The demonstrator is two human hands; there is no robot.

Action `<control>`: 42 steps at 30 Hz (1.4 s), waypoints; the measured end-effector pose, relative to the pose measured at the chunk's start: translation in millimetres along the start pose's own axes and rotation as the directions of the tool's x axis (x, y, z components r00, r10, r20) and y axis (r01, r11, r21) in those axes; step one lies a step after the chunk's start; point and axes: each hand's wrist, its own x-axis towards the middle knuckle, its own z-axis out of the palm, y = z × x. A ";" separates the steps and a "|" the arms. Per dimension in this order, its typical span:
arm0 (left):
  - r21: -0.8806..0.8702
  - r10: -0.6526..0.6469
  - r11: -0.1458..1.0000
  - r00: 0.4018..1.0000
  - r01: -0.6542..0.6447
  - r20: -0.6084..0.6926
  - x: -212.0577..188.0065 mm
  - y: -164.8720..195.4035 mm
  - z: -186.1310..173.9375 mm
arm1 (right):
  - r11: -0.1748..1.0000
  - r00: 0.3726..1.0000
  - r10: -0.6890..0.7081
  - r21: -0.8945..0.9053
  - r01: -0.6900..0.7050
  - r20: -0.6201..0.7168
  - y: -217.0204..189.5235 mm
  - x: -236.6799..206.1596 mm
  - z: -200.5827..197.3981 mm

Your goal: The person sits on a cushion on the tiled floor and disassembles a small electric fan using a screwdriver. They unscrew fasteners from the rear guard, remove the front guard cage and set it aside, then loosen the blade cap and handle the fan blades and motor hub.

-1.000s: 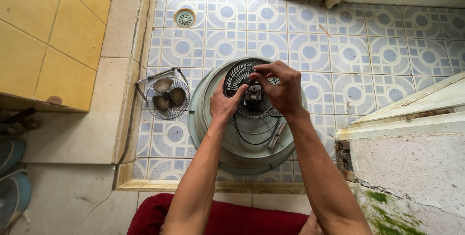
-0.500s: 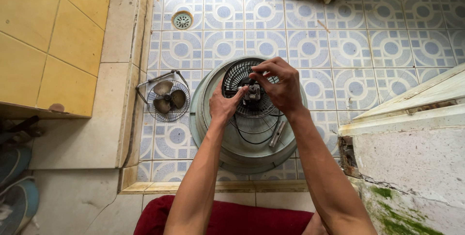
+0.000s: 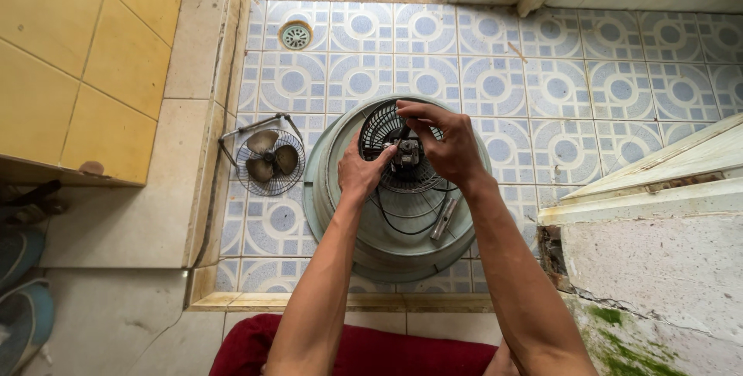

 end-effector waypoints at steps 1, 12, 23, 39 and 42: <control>0.000 -0.008 1.000 1.000 0.008 0.006 0.1 -0.6 0.4 | 1.000 1.000 0.013 0.000 -0.013 -0.001 0.8 -0.4 1.0; 0.012 -0.033 0.999 0.999 0.033 0.001 0.1 4.9 -0.7 | 0.984 0.989 0.137 0.118 -0.131 -0.047 10.9 -8.3 -2.6; -0.002 0.009 1.000 1.000 -0.009 0.008 -1.4 10.2 1.5 | 0.994 0.992 -0.031 -0.105 0.019 -0.121 13.4 -9.7 -8.4; 0.035 -0.074 0.997 0.997 0.075 -0.013 7.1 -6.2 3.3 | 0.989 0.993 -0.112 -0.101 0.108 -0.034 4.5 -4.9 7.9; 0.031 -0.072 0.997 0.997 0.072 -0.003 6.8 -5.3 2.2 | 0.993 0.997 -0.061 -0.107 0.056 -0.047 6.3 -6.8 3.3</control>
